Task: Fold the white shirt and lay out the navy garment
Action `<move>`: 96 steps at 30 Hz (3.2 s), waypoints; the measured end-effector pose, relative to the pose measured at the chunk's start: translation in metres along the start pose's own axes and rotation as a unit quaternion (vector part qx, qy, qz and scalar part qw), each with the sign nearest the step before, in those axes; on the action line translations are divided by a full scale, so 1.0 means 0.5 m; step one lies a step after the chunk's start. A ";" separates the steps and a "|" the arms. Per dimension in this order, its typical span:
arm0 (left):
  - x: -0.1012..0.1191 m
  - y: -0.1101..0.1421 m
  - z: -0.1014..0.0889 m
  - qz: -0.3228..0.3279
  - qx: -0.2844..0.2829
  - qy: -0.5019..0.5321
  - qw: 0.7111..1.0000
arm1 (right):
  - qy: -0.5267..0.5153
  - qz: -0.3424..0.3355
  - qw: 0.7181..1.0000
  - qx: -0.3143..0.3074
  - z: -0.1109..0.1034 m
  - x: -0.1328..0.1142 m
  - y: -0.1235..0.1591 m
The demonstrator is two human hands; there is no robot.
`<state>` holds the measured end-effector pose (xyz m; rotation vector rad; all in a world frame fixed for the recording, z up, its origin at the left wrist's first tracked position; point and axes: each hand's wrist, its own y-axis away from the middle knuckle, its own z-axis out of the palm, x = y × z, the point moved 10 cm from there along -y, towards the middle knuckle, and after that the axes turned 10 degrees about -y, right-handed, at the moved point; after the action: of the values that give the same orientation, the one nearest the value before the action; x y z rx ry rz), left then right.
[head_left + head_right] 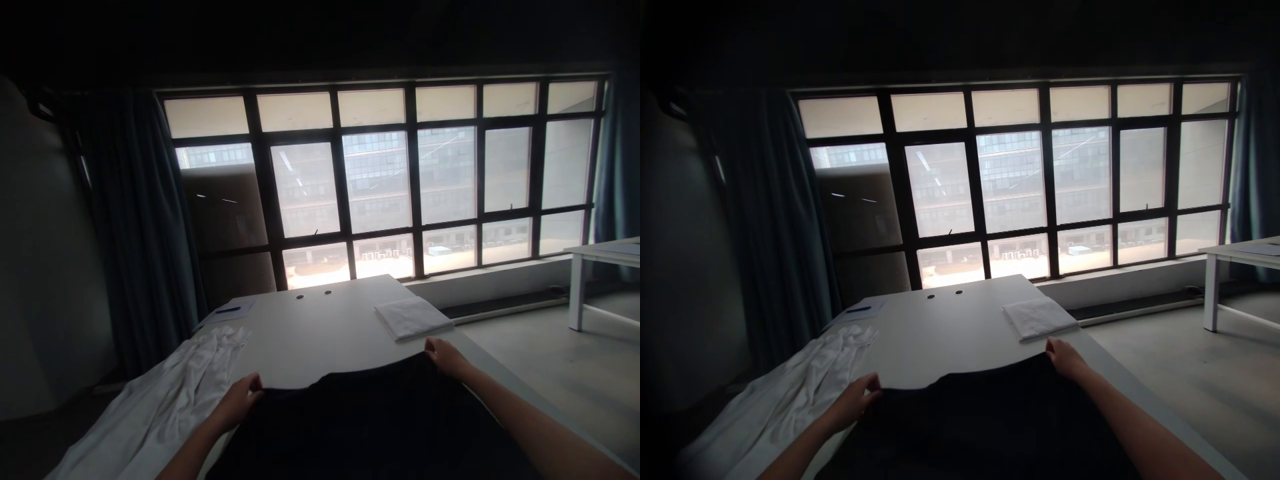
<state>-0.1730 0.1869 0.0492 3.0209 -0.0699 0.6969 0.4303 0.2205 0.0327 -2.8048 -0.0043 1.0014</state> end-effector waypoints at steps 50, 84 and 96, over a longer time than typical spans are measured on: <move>0.306 0.190 0.185 0.308 0.159 -0.164 0.924 | -0.086 -0.140 0.986 -0.010 -0.027 0.057 0.263; 0.237 0.140 0.252 0.172 0.013 -0.236 0.956 | 0.025 -0.204 0.971 -0.122 0.339 -0.426 0.255; 0.227 0.145 0.255 0.088 -0.032 -0.262 0.960 | 0.069 -0.135 0.971 -0.183 0.296 -0.231 0.214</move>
<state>-0.0189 0.1044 -0.0135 3.0678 -0.3697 -0.1199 0.2419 0.1308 -0.0239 -3.0755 -0.5952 0.8070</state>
